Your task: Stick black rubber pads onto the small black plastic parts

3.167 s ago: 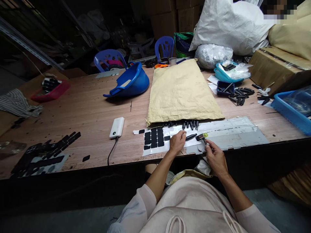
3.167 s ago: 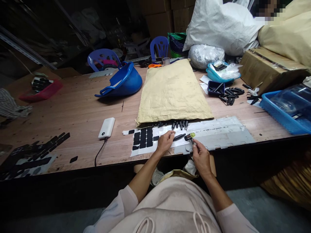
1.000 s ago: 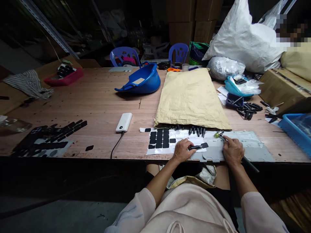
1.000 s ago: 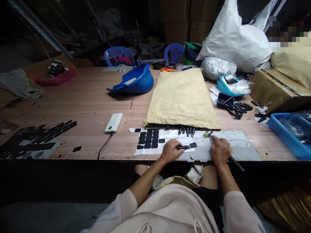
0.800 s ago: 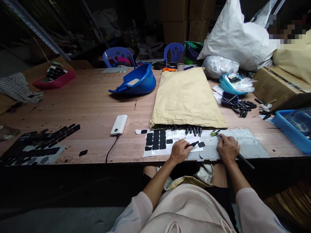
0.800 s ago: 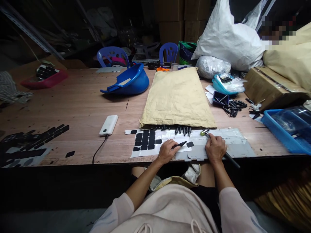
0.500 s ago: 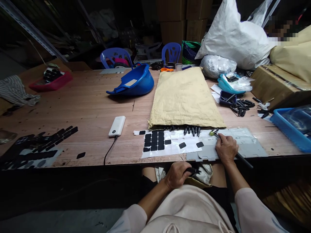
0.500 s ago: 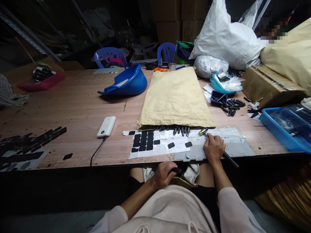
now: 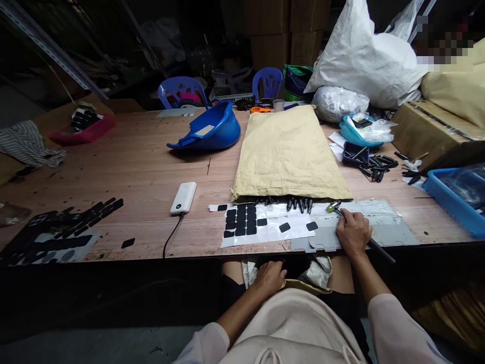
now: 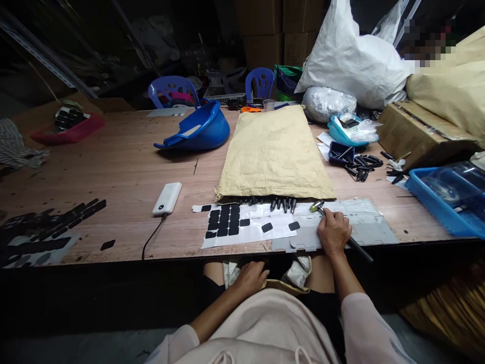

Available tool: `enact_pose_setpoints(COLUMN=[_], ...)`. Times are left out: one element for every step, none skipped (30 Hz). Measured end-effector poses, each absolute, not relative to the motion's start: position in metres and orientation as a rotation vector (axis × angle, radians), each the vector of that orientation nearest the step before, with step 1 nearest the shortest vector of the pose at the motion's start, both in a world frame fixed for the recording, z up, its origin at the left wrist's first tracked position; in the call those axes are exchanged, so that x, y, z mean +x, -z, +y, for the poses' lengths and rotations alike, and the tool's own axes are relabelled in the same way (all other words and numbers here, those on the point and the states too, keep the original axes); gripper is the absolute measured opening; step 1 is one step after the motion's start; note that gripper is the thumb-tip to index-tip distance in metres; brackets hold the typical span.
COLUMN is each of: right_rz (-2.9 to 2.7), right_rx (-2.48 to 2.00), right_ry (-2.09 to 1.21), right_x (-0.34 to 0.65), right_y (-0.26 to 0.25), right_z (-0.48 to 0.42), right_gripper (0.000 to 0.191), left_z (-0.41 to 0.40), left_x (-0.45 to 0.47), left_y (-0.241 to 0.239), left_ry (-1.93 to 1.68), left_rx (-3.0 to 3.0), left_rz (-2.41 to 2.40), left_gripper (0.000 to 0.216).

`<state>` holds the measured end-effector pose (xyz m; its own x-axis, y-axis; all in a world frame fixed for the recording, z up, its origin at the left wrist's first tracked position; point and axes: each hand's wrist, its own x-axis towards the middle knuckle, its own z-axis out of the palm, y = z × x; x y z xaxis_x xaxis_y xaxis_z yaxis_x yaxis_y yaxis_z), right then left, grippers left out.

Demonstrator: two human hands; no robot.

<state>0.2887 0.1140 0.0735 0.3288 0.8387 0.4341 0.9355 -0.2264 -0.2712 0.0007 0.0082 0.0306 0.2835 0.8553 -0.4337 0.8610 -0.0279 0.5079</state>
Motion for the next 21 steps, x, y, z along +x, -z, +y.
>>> enact_pose_setpoints(right_rz=[-1.559, -1.560, -1.560, -1.561, -1.563, -1.565, -1.567, -1.570, -1.571, -1.570, -1.568, -1.567, -1.567, -1.567, -1.566, -1.567, -1.566, -1.566, -1.567, -1.569, -1.571], right_rx=[-2.123, -2.125, -2.127, -2.127, -2.126, -2.124, -2.122, -2.119, -2.115, -2.111, -2.108, -2.105, -2.103, -2.101, -2.101, -2.103, -2.108, -2.116, -2.124, -2.133, -2.140], right_ry=[0.267, 0.267, 0.269, 0.270, 0.270, 0.270, 0.268, 0.267, 0.266, 0.267, 0.269, 0.272, 0.276, 0.279, 0.281, 0.282, 0.280, 0.278, 0.275, 0.271, 0.267], right_x=[0.288, 0.288, 0.288, 0.288, 0.288, 0.288, 0.288, 0.288, 0.288, 0.287, 0.287, 0.287, 0.287, 0.287, 0.287, 0.287, 0.287, 0.286, 0.286, 0.286, 0.286], right_y=[-0.074, -0.074, -0.074, -0.074, -0.074, -0.073, -0.073, -0.073, -0.073, -0.072, -0.072, -0.072, -0.071, -0.071, -0.071, -0.071, -0.071, -0.071, -0.071, -0.071, -0.071], right_z=[0.114, 0.114, 0.114, 0.114, 0.113, 0.113, 0.113, 0.113, 0.113, 0.113, 0.113, 0.113, 0.113, 0.113, 0.114, 0.114, 0.114, 0.114, 0.114, 0.114, 0.114], right_gripper=[0.032, 0.031, 0.031, 0.032, 0.032, 0.032, 0.032, 0.032, 0.031, 0.031, 0.031, 0.031, 0.031, 0.031, 0.031, 0.030, 0.030, 0.030, 0.030, 0.030, 0.031], left_z=[0.008, 0.010, 0.014, 0.022, 0.033, 0.047, 0.064, 0.083, 0.102, 0.120, 0.137, 0.151, 0.162, 0.169, 0.173, 0.175, 0.174, 0.172, 0.167, 0.162, 0.155], left_x=[0.001, 0.003, 0.004, 0.007, 0.009, 0.012, 0.015, 0.018, 0.021, 0.024, 0.027, 0.031, 0.034, 0.036, 0.038, 0.039, 0.039, 0.037, 0.034, 0.030, 0.025], left_y=[-0.039, -0.048, -0.058, -0.067, -0.076, -0.084, -0.090, -0.094, -0.097, -0.099, -0.100, -0.101, -0.101, -0.102, -0.102, -0.103, -0.104, -0.104, -0.105, -0.105, -0.105], left_ry=[-0.083, -0.193, -0.312, -0.434, -0.550, -0.657, -0.756, -0.830, -0.879, -0.912, -0.910, -0.880, -0.835, -0.782, -0.732, -0.688, -0.651, -0.623, -0.603, -0.590, -0.585], left_rx=[1.876, 1.897, 1.910, 1.913, 1.908, 1.898, 1.874, 1.850, 1.828, 1.805, 1.784, 1.767, 1.753, 1.742, 1.735, 1.729, 1.724, 1.719, 1.711, 1.702, 1.694], left_rz=[1.480, 1.405, 1.335, 1.288, 1.277, 1.306, 1.374, 1.471, 1.578, 1.682, 1.762, 1.825, 1.872, 1.905, 1.929, 1.948, 1.964, 1.977, 1.989, 1.998, 2.001], left_gripper=[0.018, 0.017, 0.015, 0.015, 0.017, 0.019, 0.019, 0.014, 0.009, 0.007, 0.007, 0.008, 0.010, 0.013, 0.015, 0.016, 0.016, 0.017, 0.017, 0.017, 0.017])
